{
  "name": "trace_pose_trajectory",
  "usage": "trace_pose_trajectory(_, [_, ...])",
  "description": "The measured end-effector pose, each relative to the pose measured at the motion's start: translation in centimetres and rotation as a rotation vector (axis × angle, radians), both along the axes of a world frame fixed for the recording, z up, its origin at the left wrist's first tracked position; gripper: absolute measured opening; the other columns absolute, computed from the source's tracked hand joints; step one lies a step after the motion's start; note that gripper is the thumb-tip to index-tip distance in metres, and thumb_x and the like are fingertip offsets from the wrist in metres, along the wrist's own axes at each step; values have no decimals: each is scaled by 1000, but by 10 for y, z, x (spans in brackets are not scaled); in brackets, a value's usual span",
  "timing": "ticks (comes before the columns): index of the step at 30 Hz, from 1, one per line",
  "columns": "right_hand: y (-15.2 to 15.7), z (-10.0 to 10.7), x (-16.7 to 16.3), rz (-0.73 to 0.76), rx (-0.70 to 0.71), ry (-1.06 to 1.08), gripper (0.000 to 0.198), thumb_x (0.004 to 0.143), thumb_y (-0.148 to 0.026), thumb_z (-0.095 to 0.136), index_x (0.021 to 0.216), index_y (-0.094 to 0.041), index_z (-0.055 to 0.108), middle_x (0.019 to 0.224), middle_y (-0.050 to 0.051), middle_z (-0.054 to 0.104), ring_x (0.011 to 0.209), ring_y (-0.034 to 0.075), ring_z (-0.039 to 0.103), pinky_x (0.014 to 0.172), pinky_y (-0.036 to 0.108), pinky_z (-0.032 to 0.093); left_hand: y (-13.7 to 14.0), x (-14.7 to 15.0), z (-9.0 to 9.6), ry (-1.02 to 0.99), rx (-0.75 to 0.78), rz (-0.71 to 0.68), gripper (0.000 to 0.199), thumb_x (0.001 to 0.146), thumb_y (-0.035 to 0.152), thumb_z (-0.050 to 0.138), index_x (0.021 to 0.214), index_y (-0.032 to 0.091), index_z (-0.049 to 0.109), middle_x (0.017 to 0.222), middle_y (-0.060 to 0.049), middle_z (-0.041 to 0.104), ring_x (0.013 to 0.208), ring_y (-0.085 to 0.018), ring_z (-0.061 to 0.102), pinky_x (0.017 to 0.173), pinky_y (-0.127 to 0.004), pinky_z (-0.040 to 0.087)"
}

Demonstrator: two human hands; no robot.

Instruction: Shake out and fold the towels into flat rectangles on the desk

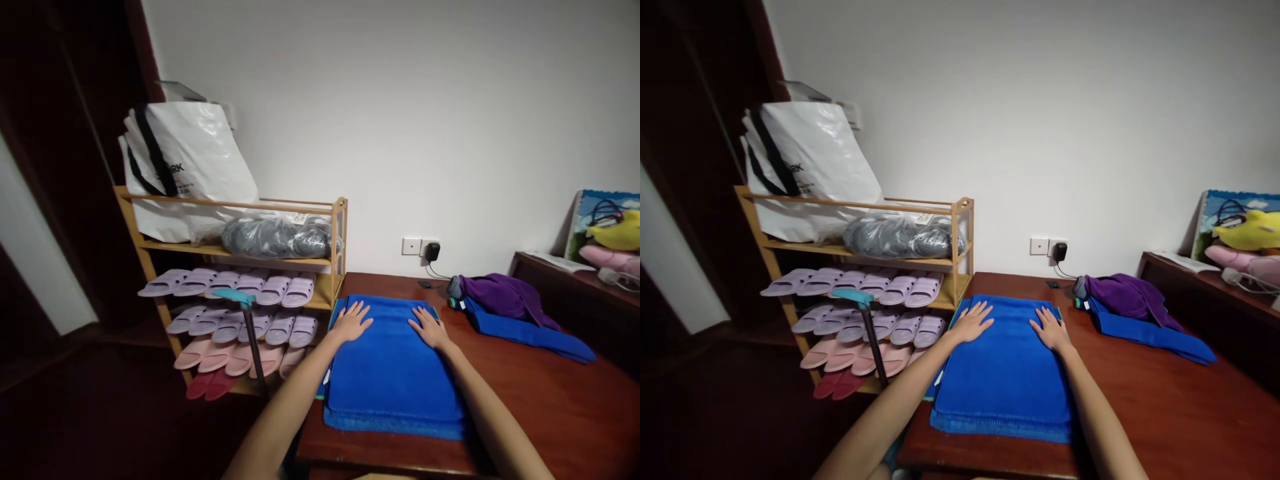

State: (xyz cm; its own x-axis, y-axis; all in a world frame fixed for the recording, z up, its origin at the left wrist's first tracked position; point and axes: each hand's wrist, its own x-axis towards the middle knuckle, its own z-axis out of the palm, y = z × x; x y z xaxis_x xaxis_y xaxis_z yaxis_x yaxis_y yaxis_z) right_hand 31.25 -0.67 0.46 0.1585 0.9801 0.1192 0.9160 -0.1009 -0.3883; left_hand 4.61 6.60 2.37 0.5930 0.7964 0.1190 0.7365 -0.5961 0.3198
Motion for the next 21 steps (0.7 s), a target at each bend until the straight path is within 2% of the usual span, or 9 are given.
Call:
trace_pose_trajectory(3, [-6,-3,4,-15,-41,-57,62,90,-59,26,143,-27,26,152,2,16,141,18,9,113,49,10,-1,-2,-2,69,-8,-2,61,94,56,23,146,25,26,154,-7,14,141,-25,10,108,-55,12])
trace_pose_trajectory(6, [-33,-4,-1,-40,-59,-83,64,89,-62,21,144,-28,24,152,1,13,141,17,8,113,47,13,-24,-6,0,97,-4,-31,61,94,56,22,146,25,23,154,-6,12,141,-24,7,109,-54,11])
trace_pose_trajectory(9, [-88,-3,-9,-61,-66,-90,66,88,-64,20,145,-29,21,152,-2,11,141,16,6,114,44,14,-64,-15,-1,104,19,-82,60,94,57,21,146,27,23,154,-4,12,141,-23,7,110,-52,11])
trace_pose_trajectory(11, [-136,-3,-13,-55,-56,-83,69,86,-67,23,145,-32,19,152,-4,10,141,17,7,114,44,16,-92,-21,-2,101,41,-137,59,95,57,22,146,28,24,154,-3,14,141,-23,9,111,-51,11])
trace_pose_trajectory(13, [-189,-11,-16,-46,22,-47,69,84,-67,31,145,-38,17,151,-6,12,140,21,11,113,48,20,-116,-27,-1,95,47,-210,58,94,57,23,146,30,24,154,-2,15,141,-23,10,111,-50,12])
trace_pose_trajectory(15, [-237,-32,-21,-108,175,36,70,79,-65,43,141,-49,16,150,-9,15,138,25,18,110,52,26,-132,-30,0,87,37,-282,57,94,57,25,146,33,23,153,-1,16,141,-24,11,112,-49,13])
trace_pose_trajectory(18, [-287,-91,-40,-445,567,316,91,65,-66,58,139,-55,7,148,-10,24,133,30,28,96,53,44,-141,-32,3,82,32,-350,54,95,55,26,145,34,23,153,-1,18,140,-25,13,111,-50,14])
trace_pose_trajectory(19, [-295,-113,-49,-527,644,433,99,66,-64,59,144,-44,1,147,-2,30,131,35,32,94,56,44,-141,-32,3,86,34,-361,54,96,55,26,146,34,22,153,-1,18,140,-25,13,111,-51,14])
trace_pose_trajectory(21, [-299,-147,-66,-507,642,760,102,68,-66,56,147,-26,7,135,13,47,122,38,44,92,56,44,-140,-31,4,98,39,-366,55,96,55,26,146,33,22,153,-1,18,140,-25,13,111,-53,15])
